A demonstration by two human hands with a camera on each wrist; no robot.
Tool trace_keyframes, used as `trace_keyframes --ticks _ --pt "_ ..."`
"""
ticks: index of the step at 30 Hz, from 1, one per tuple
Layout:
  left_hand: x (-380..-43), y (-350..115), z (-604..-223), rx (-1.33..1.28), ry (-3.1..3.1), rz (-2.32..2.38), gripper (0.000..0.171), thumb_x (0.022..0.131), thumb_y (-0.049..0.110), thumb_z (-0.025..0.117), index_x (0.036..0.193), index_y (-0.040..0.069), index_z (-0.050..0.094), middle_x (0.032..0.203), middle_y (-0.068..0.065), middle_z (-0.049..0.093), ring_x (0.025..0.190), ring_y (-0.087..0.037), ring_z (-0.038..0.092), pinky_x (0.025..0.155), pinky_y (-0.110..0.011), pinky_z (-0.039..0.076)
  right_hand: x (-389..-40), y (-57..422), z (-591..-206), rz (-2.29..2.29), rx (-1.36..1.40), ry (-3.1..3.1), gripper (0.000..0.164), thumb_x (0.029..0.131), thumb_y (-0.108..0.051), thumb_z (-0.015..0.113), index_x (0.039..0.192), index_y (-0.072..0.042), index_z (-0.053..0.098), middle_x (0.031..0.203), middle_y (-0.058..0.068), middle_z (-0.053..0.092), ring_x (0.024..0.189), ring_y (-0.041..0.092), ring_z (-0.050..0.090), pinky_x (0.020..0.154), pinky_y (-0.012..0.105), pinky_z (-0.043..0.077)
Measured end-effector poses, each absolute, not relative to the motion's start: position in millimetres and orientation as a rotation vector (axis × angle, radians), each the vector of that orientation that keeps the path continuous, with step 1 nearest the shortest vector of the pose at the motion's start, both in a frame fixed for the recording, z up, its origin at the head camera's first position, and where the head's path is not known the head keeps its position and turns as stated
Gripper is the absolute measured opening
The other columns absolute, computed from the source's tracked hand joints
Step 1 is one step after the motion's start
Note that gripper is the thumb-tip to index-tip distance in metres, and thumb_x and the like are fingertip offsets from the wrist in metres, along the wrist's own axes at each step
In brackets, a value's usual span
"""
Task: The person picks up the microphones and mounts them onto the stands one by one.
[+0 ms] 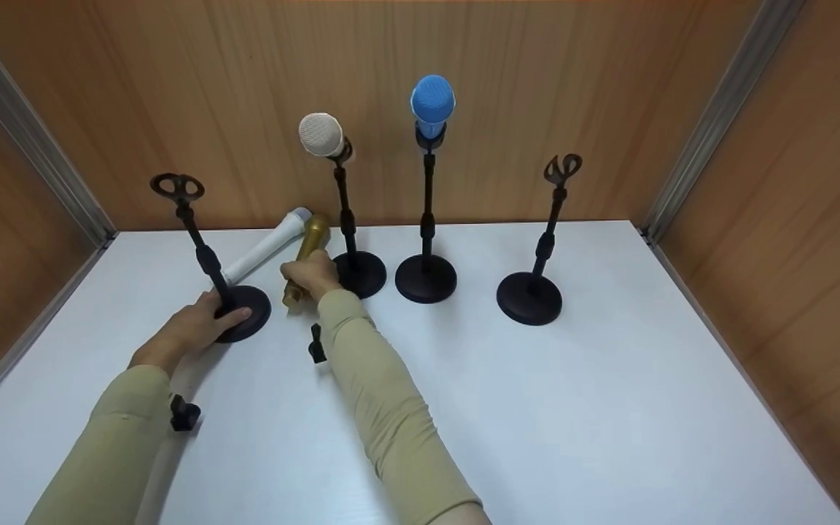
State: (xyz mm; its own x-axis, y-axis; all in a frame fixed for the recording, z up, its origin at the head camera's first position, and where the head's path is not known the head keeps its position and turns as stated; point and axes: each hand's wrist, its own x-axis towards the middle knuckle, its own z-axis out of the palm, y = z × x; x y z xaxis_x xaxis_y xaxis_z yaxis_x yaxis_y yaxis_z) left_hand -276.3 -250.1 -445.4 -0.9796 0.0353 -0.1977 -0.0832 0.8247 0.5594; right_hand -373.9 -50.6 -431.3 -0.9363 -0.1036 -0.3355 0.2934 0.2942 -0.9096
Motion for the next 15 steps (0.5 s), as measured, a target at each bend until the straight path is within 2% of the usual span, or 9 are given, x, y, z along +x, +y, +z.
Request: trace_keyframes --ticks 5,7,13,15 --pt "-275 -251 -444 -0.035 2.81 0.876 0.09 0.103 0.054 0.05 0.16 -0.004 0.009 0.161 -0.032 0.017 0.145 -0.054 0.021 0.115 -0.065 0.023 -373 -37 -431 -1.833 0.113 1.994 0.031 0.09 -0.012 0.068 0.116 -0.002 0.054 0.097 0.013 0.066 0.084 0.023 0.066 0.08 0.037 0.056" --pt "-275 -252 -444 -0.029 2.812 0.88 0.09 0.103 0.054 0.05 0.159 -0.004 0.01 0.16 -0.033 0.019 0.144 -0.055 0.022 0.114 -0.066 0.024 -374 -32 -433 -1.87 0.072 1.896 0.033 0.09 -0.01 0.067 0.119 -0.001 0.054 0.102 0.015 0.066 0.089 0.024 0.067 0.083 0.039 0.056" --pt "-275 -252 -443 0.001 2.82 0.887 0.089 0.104 0.052 0.05 0.158 -0.007 0.011 0.159 -0.035 0.019 0.144 -0.055 0.022 0.115 -0.065 0.024 -386 -23 -448 -1.958 -0.035 1.741 0.036 0.083 -0.004 0.064 0.118 -0.003 0.054 0.106 0.018 0.064 0.092 0.029 0.067 0.075 0.039 0.057" --pt "-276 -250 -443 0.005 2.816 0.893 0.089 0.104 0.052 0.05 0.158 -0.007 0.01 0.16 -0.035 0.018 0.144 -0.055 0.022 0.115 -0.065 0.023 -390 -19 -450 -1.965 -0.063 1.725 0.046 0.081 -0.001 0.064 0.126 -0.004 0.053 0.108 0.018 0.063 0.093 0.03 0.067 0.076 0.04 0.057"
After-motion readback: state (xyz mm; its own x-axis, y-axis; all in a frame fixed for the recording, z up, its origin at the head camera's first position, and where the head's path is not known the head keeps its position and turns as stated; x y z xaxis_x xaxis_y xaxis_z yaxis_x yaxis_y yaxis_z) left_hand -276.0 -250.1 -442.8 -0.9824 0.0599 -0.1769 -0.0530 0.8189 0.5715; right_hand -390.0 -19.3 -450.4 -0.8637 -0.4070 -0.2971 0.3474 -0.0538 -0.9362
